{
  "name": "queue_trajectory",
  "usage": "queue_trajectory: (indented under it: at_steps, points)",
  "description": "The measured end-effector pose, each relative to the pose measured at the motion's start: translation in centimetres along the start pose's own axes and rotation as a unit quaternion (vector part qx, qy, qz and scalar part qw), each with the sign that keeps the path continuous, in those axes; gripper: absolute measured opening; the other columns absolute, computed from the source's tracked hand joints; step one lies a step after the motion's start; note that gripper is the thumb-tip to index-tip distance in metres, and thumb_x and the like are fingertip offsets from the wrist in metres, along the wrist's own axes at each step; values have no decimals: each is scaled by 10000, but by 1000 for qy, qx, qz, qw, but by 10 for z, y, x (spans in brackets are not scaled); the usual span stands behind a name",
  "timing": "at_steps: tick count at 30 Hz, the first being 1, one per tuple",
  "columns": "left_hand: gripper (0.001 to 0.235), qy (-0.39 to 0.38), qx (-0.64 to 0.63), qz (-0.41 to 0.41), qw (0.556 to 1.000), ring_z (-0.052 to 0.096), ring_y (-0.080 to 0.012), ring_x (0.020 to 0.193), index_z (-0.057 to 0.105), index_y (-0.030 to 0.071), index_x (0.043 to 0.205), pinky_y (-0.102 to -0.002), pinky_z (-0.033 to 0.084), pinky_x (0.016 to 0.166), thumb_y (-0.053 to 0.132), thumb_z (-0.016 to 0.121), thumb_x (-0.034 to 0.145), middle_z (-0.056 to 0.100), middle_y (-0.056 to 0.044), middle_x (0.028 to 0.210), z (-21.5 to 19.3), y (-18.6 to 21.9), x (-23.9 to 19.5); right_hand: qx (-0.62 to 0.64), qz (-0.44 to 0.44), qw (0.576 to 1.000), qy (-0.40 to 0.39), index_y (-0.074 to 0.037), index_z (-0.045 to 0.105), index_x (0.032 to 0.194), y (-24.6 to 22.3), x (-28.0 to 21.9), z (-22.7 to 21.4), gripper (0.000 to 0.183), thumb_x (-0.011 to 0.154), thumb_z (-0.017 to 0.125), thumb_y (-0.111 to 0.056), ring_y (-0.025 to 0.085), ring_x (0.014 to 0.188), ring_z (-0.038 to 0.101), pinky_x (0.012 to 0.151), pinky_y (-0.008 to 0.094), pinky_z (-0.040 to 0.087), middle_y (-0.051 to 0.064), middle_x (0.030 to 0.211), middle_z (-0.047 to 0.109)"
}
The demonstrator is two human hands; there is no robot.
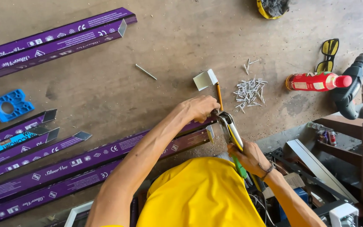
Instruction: Assembling metal profiles by marking with a pencil, drilling holes, and using a rivet gun.
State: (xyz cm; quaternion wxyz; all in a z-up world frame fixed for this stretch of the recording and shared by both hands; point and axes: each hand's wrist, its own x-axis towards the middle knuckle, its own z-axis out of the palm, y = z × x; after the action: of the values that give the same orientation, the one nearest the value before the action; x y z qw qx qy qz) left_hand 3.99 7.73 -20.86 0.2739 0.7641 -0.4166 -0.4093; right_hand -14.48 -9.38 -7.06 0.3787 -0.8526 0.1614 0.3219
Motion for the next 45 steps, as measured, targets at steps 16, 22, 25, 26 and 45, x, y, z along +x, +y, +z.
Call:
queue_trajectory:
  at_steps: [16, 22, 25, 26, 45]
  points:
    - [575, 14, -28, 44, 999, 733, -349, 943, 676, 179, 990, -423, 630, 803, -9, 875, 485, 705, -35, 965, 17, -21, 9, -152, 54, 987, 10, -50, 702, 943, -1, 26, -4, 368, 859, 768, -403, 424, 797, 758, 706, 494, 603, 197, 801, 749]
    - [568, 0, -53, 67, 996, 731, -335, 951, 669, 173, 971, -412, 626, 790, 15, 879, 467, 700, -35, 957, 18, -26, 15, -306, 71, 947, 66, -193, 724, 991, 34, 45, 23, 284, 829, 748, -425, 306, 855, 773, 758, 446, 631, 79, 843, 761]
    - [512, 4, -77, 77, 994, 731, -335, 905, 668, 149, 934, -405, 614, 788, -18, 825, 476, 701, -52, 908, 9, -25, 10, -273, 22, 960, 55, -211, 689, 881, 31, 47, 11, 231, 799, 734, -423, 295, 778, 763, 651, 415, 616, 62, 787, 738]
    - [506, -1, -89, 78, 993, 729, -342, 922, 670, 147, 934, -416, 612, 791, -12, 821, 478, 704, -56, 921, 12, -31, 8, -287, -18, 958, 14, -156, 701, 940, 15, 44, 6, 284, 824, 730, -413, 349, 821, 753, 684, 448, 623, 123, 851, 711]
    - [456, 24, -79, 110, 990, 722, -307, 860, 665, 150, 897, -369, 606, 769, -16, 779, 487, 671, -39, 868, 15, -27, 13, -248, 106, 963, -22, -37, 611, 1368, -10, 48, 6, 801, 784, 808, -548, 423, 1111, 711, 918, 551, 586, 242, 1102, 744]
